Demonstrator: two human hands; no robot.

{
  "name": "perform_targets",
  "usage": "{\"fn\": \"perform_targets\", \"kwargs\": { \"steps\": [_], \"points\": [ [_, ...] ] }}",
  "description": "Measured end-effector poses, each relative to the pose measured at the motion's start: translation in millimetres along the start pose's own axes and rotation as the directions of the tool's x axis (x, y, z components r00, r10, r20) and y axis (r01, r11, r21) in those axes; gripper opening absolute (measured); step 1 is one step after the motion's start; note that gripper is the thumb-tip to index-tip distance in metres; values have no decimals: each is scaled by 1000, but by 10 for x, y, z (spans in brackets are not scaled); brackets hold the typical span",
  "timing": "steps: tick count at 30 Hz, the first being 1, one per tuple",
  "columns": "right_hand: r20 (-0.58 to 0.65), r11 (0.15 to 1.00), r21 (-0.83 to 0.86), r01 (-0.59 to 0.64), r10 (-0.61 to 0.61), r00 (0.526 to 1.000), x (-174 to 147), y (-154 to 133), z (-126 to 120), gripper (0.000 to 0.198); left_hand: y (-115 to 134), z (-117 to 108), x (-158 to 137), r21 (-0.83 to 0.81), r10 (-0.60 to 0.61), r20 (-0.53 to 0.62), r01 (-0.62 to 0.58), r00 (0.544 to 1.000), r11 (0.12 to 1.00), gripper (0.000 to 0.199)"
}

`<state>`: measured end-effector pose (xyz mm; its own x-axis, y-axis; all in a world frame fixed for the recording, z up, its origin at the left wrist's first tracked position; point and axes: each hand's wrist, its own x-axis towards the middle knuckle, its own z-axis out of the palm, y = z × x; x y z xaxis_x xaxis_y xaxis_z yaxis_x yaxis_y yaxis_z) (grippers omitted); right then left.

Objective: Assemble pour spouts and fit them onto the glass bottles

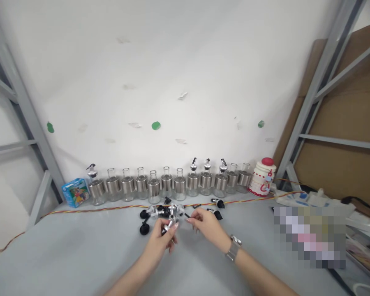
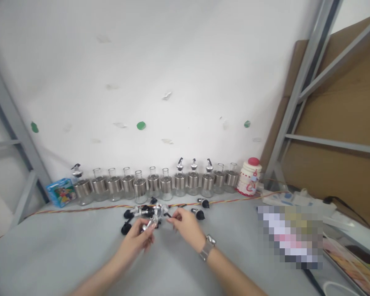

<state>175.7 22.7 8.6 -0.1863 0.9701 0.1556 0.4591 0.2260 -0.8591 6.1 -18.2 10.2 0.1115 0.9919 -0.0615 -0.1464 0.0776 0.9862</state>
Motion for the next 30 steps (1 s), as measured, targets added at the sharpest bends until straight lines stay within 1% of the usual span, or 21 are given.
{"fn": "perform_targets", "kwargs": {
  "steps": [3,5,8,11,12,15,17,18,20,23,27,30],
  "points": [
    [25,962,273,7,-15,1000,-5,-89,-30,27,44,-8,6,-85,-30,14,31,999,996,46],
    [83,923,385,22,-58,995,-25,-150,-60,33,79,-7,2,-109,-77,10,77,997,991,48],
    [213,871,491,-6,-114,970,-70,-210,-85,37,109,8,-22,-115,-161,3,160,987,980,48],
    [294,832,553,-48,-140,945,-106,-220,-63,38,112,32,-64,-129,-224,60,230,973,965,45],
    [305,821,568,-63,-138,942,-113,-215,-50,39,111,38,-78,-127,-223,91,233,971,964,46],
    [317,798,595,-95,-125,940,-119,-193,-18,41,115,44,-103,-120,-157,204,184,966,976,49],
    [307,787,610,-91,-129,943,-120,-189,-18,41,118,38,-101,-126,-122,259,159,958,979,46],
    [302,782,617,-85,-136,944,-123,-194,-23,41,114,34,-96,-129,-122,271,161,955,978,44],
    [297,784,617,-68,-152,943,-134,-214,-40,40,92,27,-82,-138,-157,255,197,954,971,42],
    [318,820,572,-38,-179,931,-161,-251,-59,40,35,26,-79,-167,-216,214,254,953,953,40],
    [363,863,505,-3,-209,908,-188,-265,-59,38,-1,35,-123,-191,-231,273,288,934,938,36],
    [365,875,484,19,-221,904,-196,-267,-58,36,11,35,-149,-214,-230,298,300,926,930,33]
  ]
}}
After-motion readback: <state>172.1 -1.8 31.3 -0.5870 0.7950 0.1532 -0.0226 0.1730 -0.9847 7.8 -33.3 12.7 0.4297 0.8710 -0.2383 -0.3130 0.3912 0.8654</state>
